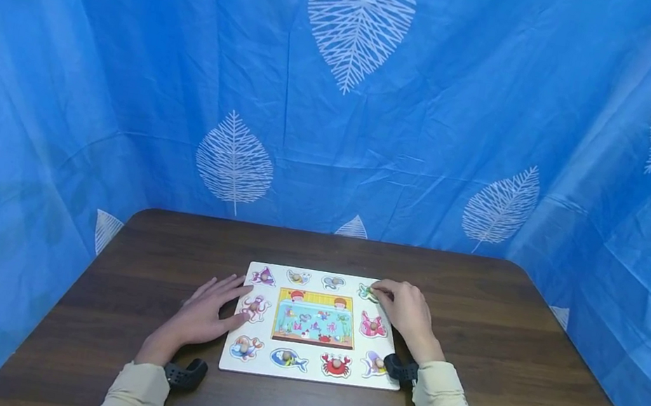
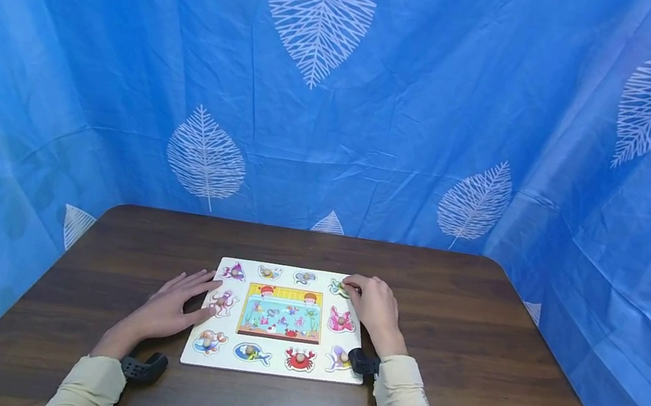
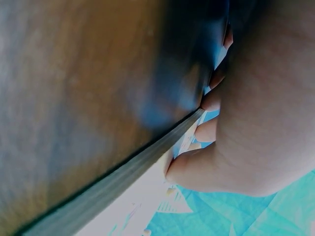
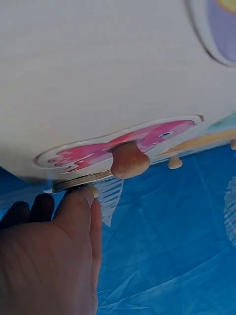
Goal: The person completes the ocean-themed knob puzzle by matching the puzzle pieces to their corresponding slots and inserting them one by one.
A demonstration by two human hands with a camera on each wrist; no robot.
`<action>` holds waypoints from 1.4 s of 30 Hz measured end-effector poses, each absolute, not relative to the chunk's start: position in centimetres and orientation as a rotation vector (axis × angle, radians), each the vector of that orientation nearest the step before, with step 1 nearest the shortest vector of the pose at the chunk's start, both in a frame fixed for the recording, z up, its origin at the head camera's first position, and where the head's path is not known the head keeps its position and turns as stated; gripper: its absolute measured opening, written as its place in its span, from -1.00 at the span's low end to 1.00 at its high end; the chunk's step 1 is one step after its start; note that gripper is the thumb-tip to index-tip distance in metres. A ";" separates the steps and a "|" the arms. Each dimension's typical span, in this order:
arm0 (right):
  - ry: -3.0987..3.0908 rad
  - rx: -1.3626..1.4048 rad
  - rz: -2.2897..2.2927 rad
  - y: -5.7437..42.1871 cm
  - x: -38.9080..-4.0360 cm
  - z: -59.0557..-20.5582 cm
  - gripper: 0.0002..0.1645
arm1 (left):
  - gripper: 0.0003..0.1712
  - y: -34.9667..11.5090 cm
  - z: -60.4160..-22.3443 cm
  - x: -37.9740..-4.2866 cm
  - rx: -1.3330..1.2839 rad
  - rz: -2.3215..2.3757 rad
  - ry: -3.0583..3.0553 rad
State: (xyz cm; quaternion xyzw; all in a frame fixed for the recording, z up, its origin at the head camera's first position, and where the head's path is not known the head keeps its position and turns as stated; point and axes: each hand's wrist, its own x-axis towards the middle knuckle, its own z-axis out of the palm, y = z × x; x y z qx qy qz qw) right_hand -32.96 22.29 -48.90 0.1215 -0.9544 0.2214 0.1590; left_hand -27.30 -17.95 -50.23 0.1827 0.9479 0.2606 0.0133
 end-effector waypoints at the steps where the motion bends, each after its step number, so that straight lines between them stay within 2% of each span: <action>1: -2.717 0.366 0.640 22.3 -33.0 -49.0 -0.82 | -0.23 -18.0 -50.2 -27.3 0.573 0.815 2.953; 16: -2.833 0.345 0.648 21.9 -32.8 -48.1 -0.72 | -0.25 -18.0 -50.2 -27.3 0.586 0.831 2.952; 25: -2.938 0.411 0.422 21.4 -32.3 -47.3 -0.60 | -0.24 -18.0 -50.2 -27.2 0.586 0.838 2.942; 42: -2.786 0.199 0.605 21.1 -32.5 -48.4 -0.80 | -0.26 -18.6 -49.9 -28.1 0.582 0.841 2.932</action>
